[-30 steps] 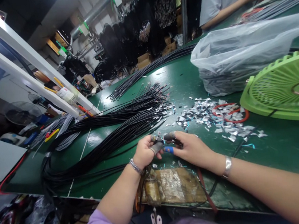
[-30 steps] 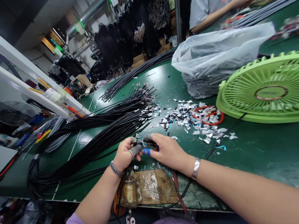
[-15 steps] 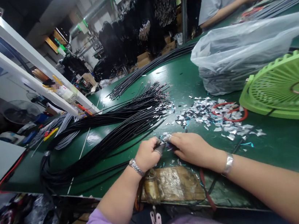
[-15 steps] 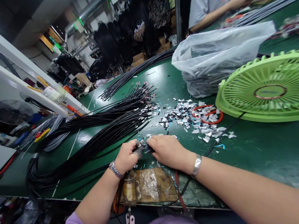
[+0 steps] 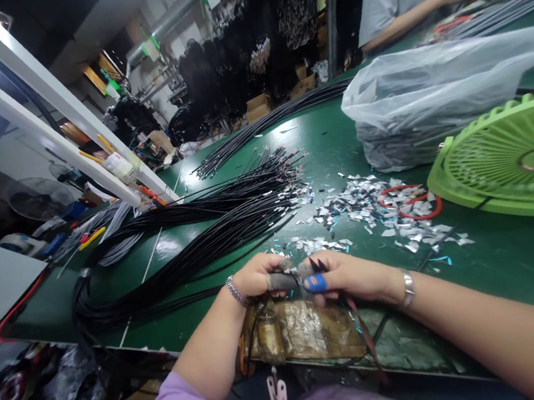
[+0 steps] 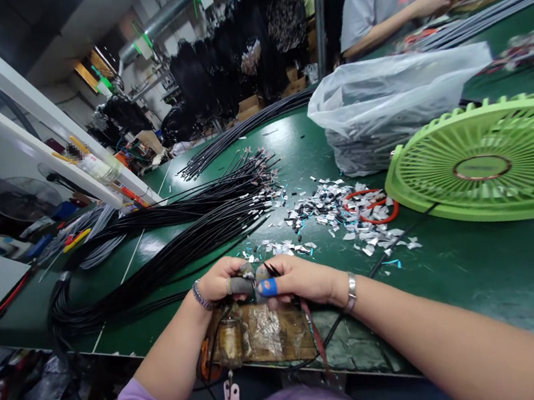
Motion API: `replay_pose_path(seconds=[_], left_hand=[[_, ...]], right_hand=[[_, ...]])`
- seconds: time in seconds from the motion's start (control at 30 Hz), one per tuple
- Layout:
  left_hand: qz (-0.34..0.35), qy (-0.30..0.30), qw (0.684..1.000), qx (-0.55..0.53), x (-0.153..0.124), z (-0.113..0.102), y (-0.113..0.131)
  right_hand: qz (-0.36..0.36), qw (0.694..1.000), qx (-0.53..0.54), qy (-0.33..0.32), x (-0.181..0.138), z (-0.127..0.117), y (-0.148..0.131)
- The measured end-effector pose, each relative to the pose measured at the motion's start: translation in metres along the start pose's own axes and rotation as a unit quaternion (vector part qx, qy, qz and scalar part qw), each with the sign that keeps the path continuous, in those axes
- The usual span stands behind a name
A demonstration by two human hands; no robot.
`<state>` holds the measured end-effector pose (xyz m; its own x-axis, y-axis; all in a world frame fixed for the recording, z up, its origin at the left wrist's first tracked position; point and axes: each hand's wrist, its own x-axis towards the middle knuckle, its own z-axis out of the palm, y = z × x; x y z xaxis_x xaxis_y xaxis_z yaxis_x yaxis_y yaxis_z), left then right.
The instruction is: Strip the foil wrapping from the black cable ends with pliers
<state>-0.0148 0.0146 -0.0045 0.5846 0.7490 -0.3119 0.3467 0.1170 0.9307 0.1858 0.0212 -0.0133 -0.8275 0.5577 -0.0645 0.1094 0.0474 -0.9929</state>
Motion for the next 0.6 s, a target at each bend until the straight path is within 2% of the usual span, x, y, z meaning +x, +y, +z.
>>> replay_pose_path(seconds=[0.07, 0.13, 0.2, 0.27, 0.37, 0.4, 0.47, 0.6], left_hand=[[0.012, 0.089, 0.996, 0.025, 0.004, 0.004, 0.001], [0.036, 0.172, 0.982, 0.075, 0.008, 0.009, 0.003], [0.059, 0.219, 0.970, 0.091, 0.009, 0.012, 0.006], [0.052, 0.230, 0.971, 0.047, 0.007, 0.012, 0.008], [0.021, 0.224, 0.973, -0.044, 0.002, 0.009, 0.009], [0.019, 0.219, 0.974, -0.062, 0.000, 0.008, 0.009], [0.022, 0.201, 0.976, -0.081, 0.000, 0.006, 0.009], [0.012, 0.168, 0.982, -0.085, 0.002, 0.008, 0.008]], right_hand=[[-0.021, 0.985, -0.130, 0.111, 0.003, -0.002, -0.001], [-0.037, 0.929, -0.296, 0.219, 0.004, -0.010, -0.002], [-0.027, 0.881, -0.381, 0.278, 0.004, -0.022, -0.001], [0.007, 0.874, -0.360, 0.325, 0.002, -0.036, 0.002], [0.035, 0.895, -0.160, 0.416, -0.001, -0.047, 0.005], [0.030, 0.907, -0.080, 0.413, 0.000, -0.046, 0.006], [0.043, 0.937, 0.039, 0.344, 0.002, -0.037, 0.007], [0.052, 0.959, 0.144, 0.237, 0.011, -0.010, 0.006]])
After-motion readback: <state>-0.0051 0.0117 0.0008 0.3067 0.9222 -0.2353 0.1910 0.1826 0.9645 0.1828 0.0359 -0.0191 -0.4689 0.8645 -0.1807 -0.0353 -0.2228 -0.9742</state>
